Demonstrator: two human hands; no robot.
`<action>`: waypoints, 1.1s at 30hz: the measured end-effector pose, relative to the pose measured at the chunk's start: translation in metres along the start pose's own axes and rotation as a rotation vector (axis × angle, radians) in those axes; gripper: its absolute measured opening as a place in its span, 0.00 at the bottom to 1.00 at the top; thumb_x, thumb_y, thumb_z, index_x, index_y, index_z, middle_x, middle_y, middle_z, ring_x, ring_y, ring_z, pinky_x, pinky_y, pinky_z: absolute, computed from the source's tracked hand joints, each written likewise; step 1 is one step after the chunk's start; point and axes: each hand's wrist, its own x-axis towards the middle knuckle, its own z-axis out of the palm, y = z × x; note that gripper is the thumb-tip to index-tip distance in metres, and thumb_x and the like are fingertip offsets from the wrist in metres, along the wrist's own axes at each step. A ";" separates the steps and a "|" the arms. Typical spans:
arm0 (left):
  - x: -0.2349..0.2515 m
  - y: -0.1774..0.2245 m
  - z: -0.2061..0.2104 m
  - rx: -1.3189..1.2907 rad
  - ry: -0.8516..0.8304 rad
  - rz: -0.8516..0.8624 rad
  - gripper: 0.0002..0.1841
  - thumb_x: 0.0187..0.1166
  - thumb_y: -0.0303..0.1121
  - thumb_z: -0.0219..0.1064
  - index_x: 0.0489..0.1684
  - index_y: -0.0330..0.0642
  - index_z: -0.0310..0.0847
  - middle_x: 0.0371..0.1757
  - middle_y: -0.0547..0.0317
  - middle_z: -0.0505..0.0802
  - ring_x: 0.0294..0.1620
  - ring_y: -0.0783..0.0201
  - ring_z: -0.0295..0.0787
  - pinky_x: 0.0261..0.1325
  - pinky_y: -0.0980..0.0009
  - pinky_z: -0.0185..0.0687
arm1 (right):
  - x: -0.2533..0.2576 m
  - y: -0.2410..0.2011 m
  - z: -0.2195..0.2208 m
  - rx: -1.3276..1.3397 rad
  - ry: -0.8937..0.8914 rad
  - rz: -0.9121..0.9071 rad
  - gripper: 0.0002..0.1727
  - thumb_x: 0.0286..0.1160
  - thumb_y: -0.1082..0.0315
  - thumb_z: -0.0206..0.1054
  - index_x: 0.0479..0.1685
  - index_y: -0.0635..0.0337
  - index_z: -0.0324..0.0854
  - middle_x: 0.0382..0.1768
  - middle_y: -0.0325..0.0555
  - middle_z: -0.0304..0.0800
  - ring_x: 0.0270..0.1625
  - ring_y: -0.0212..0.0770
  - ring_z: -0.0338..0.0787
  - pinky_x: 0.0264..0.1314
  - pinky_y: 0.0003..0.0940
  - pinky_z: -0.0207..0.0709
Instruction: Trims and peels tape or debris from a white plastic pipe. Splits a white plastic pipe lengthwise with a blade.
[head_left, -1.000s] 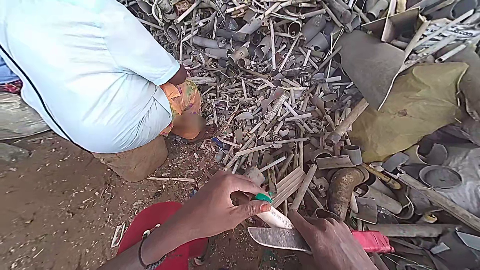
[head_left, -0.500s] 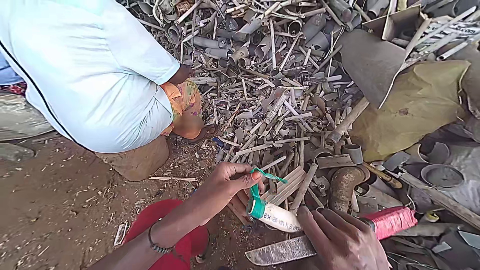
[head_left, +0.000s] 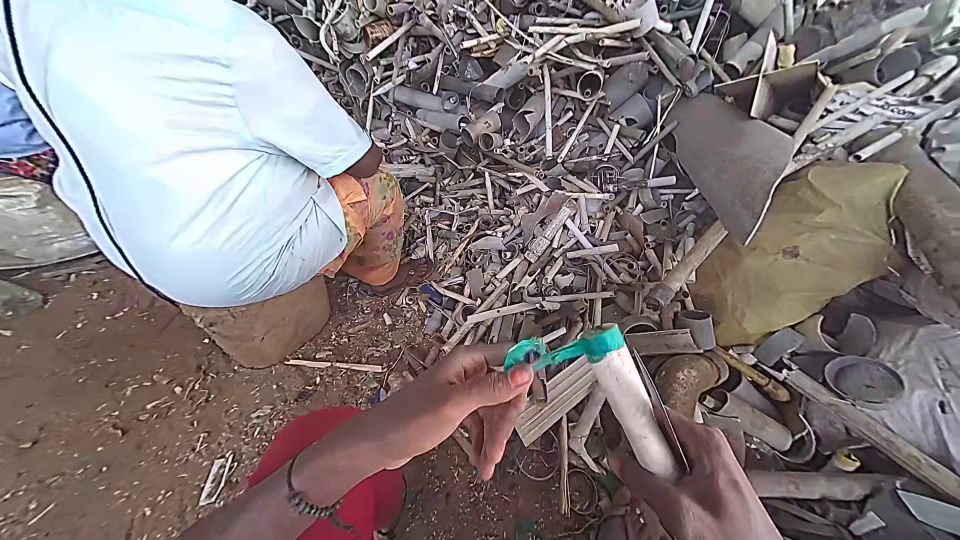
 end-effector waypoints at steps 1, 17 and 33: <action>-0.003 0.000 -0.004 0.036 -0.075 0.005 0.14 0.90 0.47 0.56 0.42 0.53 0.83 0.27 0.73 0.90 0.24 0.79 0.89 0.29 0.80 0.89 | 0.006 0.006 -0.001 0.065 0.029 0.074 0.11 0.52 0.65 0.75 0.34 0.58 0.86 0.21 0.30 0.84 0.21 0.22 0.81 0.25 0.23 0.74; 0.007 -0.020 0.005 1.085 0.407 0.465 0.26 0.90 0.57 0.49 0.66 0.46 0.78 0.43 0.63 0.88 0.42 0.76 0.84 0.46 0.78 0.81 | 0.006 0.003 0.025 -0.331 0.014 -0.390 0.14 0.52 0.62 0.75 0.37 0.59 0.88 0.14 0.44 0.83 0.16 0.45 0.86 0.15 0.47 0.75; 0.003 -0.026 0.010 0.938 0.496 0.364 0.24 0.86 0.52 0.58 0.17 0.52 0.83 0.15 0.79 0.80 0.17 0.90 0.70 0.19 0.89 0.60 | 0.019 0.017 0.044 -0.810 0.236 -0.411 0.21 0.34 0.66 0.78 0.37 0.61 0.86 0.13 0.46 0.81 0.13 0.51 0.85 0.11 0.46 0.72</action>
